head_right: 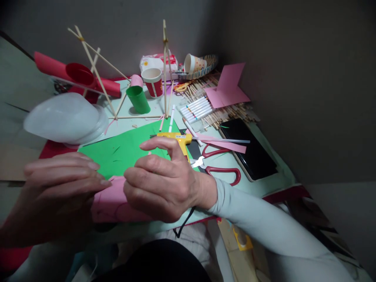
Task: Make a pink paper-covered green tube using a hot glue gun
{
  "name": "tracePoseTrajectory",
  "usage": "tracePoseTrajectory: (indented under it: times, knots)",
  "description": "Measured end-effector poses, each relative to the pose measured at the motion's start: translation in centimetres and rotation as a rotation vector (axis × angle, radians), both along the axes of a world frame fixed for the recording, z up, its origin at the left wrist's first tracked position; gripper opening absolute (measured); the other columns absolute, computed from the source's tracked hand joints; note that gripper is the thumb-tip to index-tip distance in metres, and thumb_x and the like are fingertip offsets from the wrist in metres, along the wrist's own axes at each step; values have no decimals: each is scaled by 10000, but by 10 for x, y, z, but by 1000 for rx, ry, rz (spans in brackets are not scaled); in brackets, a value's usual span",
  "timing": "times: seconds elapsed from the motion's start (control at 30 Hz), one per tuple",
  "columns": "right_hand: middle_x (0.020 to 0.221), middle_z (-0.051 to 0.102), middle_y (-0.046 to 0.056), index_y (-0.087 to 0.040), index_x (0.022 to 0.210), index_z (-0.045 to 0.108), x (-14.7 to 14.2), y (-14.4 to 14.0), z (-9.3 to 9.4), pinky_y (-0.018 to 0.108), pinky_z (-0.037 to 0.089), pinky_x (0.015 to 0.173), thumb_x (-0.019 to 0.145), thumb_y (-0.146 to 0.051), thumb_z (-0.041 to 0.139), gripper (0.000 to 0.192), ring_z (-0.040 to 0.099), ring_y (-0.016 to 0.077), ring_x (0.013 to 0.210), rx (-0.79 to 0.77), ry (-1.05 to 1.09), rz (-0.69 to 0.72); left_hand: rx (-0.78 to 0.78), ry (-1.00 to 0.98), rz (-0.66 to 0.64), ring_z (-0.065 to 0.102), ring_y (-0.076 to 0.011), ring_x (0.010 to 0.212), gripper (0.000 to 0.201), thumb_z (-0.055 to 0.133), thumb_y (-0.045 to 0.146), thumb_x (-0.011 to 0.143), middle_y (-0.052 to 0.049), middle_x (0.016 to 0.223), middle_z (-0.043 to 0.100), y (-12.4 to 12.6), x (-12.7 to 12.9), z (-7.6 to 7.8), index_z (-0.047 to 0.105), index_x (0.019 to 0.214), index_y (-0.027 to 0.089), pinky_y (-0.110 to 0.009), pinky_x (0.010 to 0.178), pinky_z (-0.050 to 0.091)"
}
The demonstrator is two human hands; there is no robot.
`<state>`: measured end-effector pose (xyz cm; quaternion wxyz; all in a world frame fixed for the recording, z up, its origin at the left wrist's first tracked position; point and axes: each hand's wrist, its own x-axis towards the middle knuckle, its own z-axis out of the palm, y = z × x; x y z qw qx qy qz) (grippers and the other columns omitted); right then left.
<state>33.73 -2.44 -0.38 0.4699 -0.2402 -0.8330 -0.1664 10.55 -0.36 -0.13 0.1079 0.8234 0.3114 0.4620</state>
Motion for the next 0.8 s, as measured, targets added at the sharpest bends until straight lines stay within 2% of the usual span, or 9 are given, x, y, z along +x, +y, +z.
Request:
tracePoseTrajectory:
  times: [0.1,0.17,0.23,0.33,0.47,0.6,0.7,0.77,0.8]
  knots:
    - [930,786,25,-170,882,735,5,-1,2,416,542,1028,1070,-110,390,398,645,140,892,-6,-26,-7,43,-35,4,639,-226,710,93,744,256,798,-2,689,680,3,6,1,758,851,330,-465,876,555]
    - [951,796,29,-164,904,744,7,-1,4,418,542,1033,1072,-111,403,383,652,143,901,-9,-33,-24,82,-37,-10,678,-231,774,198,789,229,762,-14,811,725,4,10,2,750,933,321,-446,847,572]
    - [959,805,11,-179,913,751,8,-2,5,406,540,1032,1075,-120,427,367,664,136,899,-3,-43,-34,103,-58,-3,700,-248,828,184,761,233,805,-36,870,741,3,12,2,752,969,316,-455,824,571]
    - [1005,822,-13,-194,987,751,6,-2,6,401,534,1051,1102,-154,398,373,692,125,909,-48,-45,-31,105,-39,-50,701,-253,795,151,660,225,903,-46,825,755,2,11,2,769,946,320,-485,811,552]
    - [1128,824,39,-147,1113,716,5,2,3,503,496,1097,1106,-158,395,322,727,159,916,-130,-24,-73,140,70,-116,681,-263,778,132,710,283,899,-63,775,755,6,0,2,777,1010,305,-475,787,553]
    - [1032,836,81,-96,1034,717,5,6,-2,511,509,1090,1068,-101,477,243,735,161,802,-78,-46,-29,104,73,-76,650,-261,778,110,697,346,926,-60,709,710,10,-9,2,788,974,308,-467,817,566]
    - [968,836,87,-100,1011,707,4,8,-5,475,500,1142,1061,-93,496,216,756,161,822,-112,-9,5,80,97,-122,637,-242,758,106,700,296,916,-29,655,663,10,-6,1,790,971,308,-457,870,563]
    - [951,833,69,-109,1097,687,3,9,-7,461,486,1170,1053,-77,500,194,762,153,829,-150,33,43,71,37,-95,638,-233,780,148,684,239,917,-19,666,651,9,0,1,792,984,315,-436,856,558]
    - [984,831,66,-109,1213,653,3,11,-7,466,466,1191,1059,-89,498,220,767,154,866,-191,48,68,67,-19,-57,638,-231,790,158,682,229,921,-16,668,644,8,4,1,795,980,324,-428,838,554]
